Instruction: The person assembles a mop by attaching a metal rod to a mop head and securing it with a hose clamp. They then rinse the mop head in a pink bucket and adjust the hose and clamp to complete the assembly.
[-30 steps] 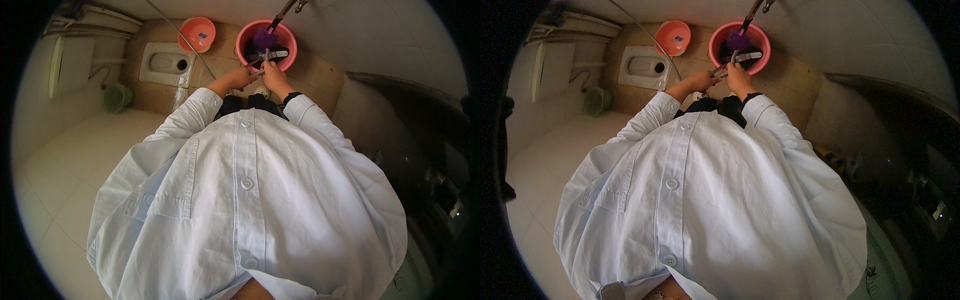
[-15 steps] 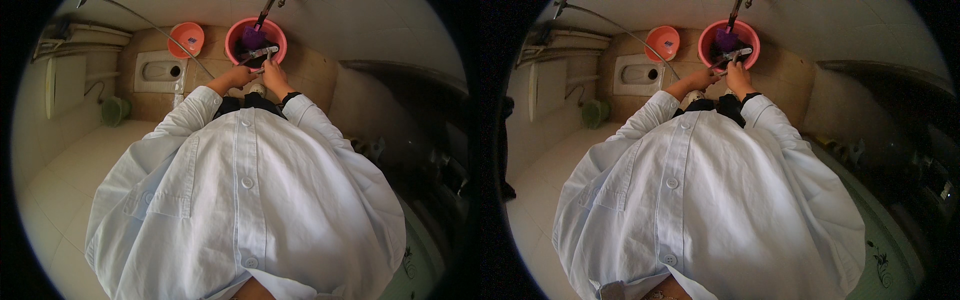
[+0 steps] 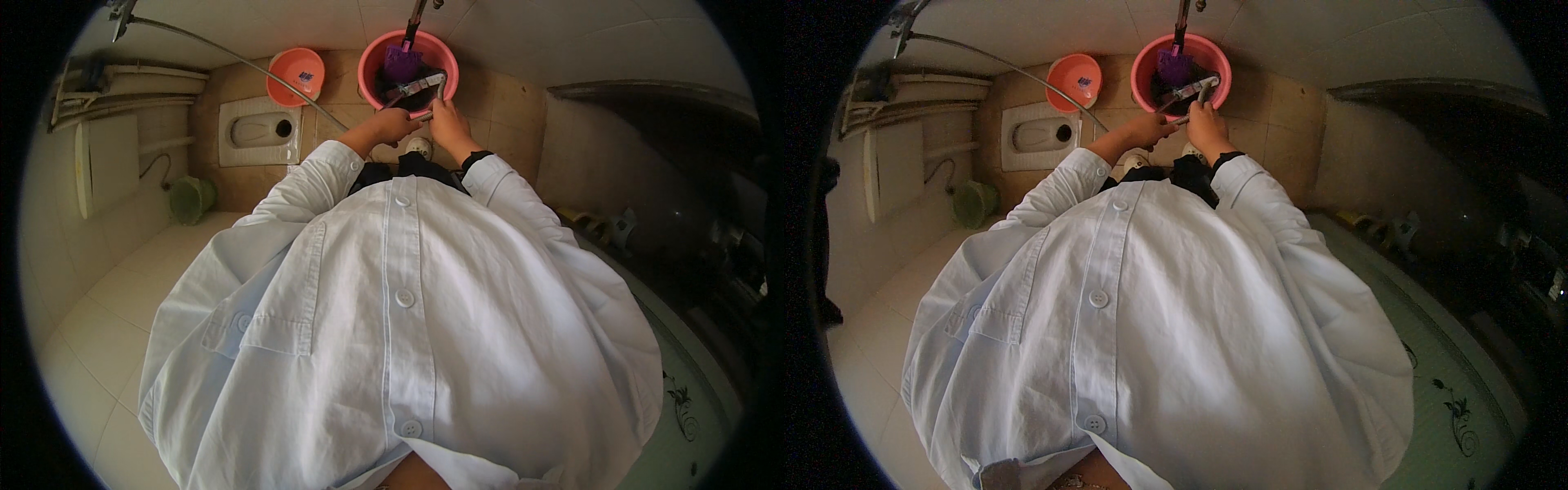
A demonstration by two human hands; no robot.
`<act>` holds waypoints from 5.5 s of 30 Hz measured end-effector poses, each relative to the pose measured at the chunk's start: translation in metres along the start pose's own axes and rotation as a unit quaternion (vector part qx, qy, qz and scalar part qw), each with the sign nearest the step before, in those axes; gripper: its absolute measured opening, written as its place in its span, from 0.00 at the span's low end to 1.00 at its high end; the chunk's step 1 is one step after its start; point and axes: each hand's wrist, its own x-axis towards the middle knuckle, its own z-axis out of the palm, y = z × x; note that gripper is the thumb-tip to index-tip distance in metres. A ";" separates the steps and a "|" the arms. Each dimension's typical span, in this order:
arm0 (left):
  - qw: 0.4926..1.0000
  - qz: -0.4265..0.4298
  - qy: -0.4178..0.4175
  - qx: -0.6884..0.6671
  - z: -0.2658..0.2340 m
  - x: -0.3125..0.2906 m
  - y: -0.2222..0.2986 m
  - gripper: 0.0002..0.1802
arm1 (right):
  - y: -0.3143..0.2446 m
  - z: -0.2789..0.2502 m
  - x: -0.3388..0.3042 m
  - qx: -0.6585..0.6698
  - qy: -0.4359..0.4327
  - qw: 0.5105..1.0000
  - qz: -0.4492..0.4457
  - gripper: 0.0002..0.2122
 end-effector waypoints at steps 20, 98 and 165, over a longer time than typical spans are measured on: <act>1.000 0.007 -0.004 0.017 0.003 -0.008 -0.002 0.26 | 0.005 0.006 -0.004 0.049 -0.082 0.995 -0.006 0.11; 0.998 0.048 0.042 0.008 0.011 0.002 -0.016 0.28 | -0.012 -0.004 -0.005 0.018 -0.024 0.999 0.025 0.11; 0.997 0.021 0.042 -0.067 0.022 -0.034 0.002 0.24 | -0.005 -0.015 -0.032 -0.014 0.005 1.000 -0.013 0.11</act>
